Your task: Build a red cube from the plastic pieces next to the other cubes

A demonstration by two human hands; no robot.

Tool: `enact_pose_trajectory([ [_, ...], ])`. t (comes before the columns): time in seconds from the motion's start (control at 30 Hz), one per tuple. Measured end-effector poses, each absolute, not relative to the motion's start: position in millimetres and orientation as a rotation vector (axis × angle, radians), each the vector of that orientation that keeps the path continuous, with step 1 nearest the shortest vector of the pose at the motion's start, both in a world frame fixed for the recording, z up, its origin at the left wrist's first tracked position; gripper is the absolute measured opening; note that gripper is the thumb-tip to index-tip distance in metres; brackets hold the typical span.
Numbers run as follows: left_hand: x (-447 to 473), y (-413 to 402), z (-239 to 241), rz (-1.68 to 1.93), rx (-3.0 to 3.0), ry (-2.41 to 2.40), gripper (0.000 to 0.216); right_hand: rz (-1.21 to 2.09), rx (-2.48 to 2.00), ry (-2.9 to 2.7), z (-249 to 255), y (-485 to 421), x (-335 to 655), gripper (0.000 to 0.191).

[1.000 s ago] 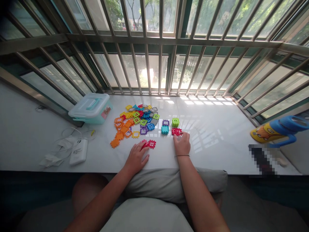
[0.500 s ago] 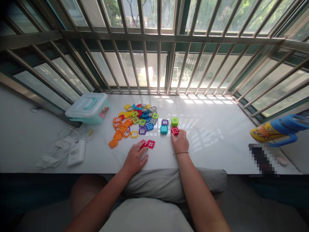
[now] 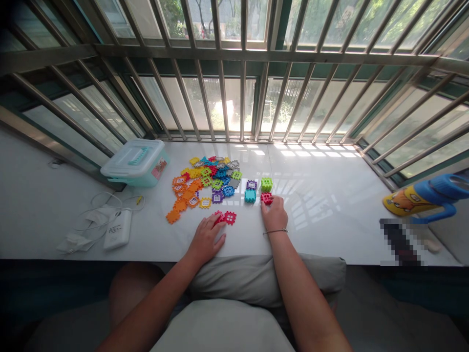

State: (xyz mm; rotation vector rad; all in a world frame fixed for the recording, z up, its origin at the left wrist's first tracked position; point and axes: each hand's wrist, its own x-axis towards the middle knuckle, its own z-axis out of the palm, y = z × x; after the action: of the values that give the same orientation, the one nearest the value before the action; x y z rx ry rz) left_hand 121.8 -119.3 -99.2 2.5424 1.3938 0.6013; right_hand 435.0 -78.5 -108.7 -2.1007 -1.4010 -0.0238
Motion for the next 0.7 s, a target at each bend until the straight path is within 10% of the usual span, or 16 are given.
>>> enact_pose_trajectory([
  [0.7,121.4,-119.9,-98.6,0.596,2.539,1.396,0.043,-0.065,-2.017,-1.473,-102.4,-86.2,429.1,0.041],
])
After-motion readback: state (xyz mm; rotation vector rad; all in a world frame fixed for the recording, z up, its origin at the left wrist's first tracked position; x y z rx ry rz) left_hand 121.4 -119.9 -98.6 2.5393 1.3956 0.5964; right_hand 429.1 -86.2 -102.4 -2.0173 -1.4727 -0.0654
